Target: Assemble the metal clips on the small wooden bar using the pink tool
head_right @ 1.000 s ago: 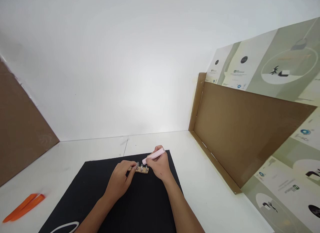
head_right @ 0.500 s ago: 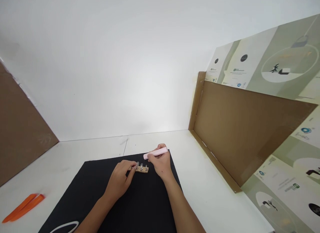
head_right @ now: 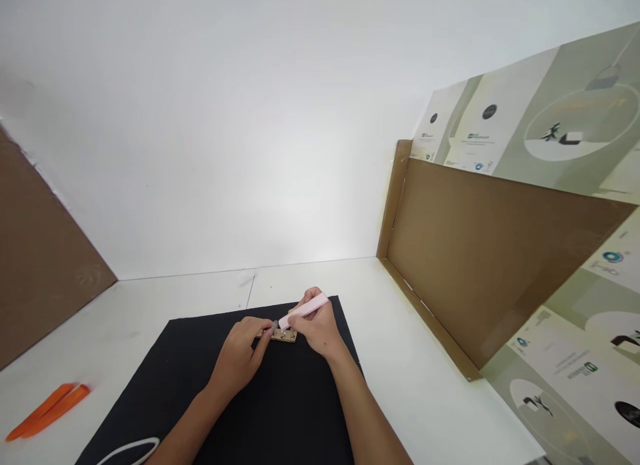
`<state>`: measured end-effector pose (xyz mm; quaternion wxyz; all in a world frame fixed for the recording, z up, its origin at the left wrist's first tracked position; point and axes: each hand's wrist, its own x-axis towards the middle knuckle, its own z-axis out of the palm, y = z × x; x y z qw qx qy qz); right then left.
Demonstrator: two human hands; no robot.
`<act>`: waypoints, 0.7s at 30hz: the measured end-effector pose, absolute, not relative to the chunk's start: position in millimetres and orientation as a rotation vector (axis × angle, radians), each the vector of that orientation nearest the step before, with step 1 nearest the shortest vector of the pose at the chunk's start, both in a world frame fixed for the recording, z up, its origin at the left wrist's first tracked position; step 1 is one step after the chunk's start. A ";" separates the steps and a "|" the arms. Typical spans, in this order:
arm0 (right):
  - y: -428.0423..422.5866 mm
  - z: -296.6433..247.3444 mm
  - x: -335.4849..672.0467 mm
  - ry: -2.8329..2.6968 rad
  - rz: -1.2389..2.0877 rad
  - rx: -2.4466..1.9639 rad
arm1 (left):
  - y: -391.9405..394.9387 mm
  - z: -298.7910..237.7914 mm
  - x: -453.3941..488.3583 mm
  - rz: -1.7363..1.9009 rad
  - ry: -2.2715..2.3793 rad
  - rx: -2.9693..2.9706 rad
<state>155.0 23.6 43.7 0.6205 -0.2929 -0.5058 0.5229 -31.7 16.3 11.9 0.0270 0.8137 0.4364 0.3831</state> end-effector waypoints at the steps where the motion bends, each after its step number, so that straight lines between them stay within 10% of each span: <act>1: 25.3 41.8 154.9 -1.149 1.177 -0.685 | 16.2 12.0 -31.5 1.186 1.346 2.513; 21: 21.2 44.9 143.1 -1.112 1.119 -0.726 | 12.7 17.3 -31.0 1.130 1.301 2.538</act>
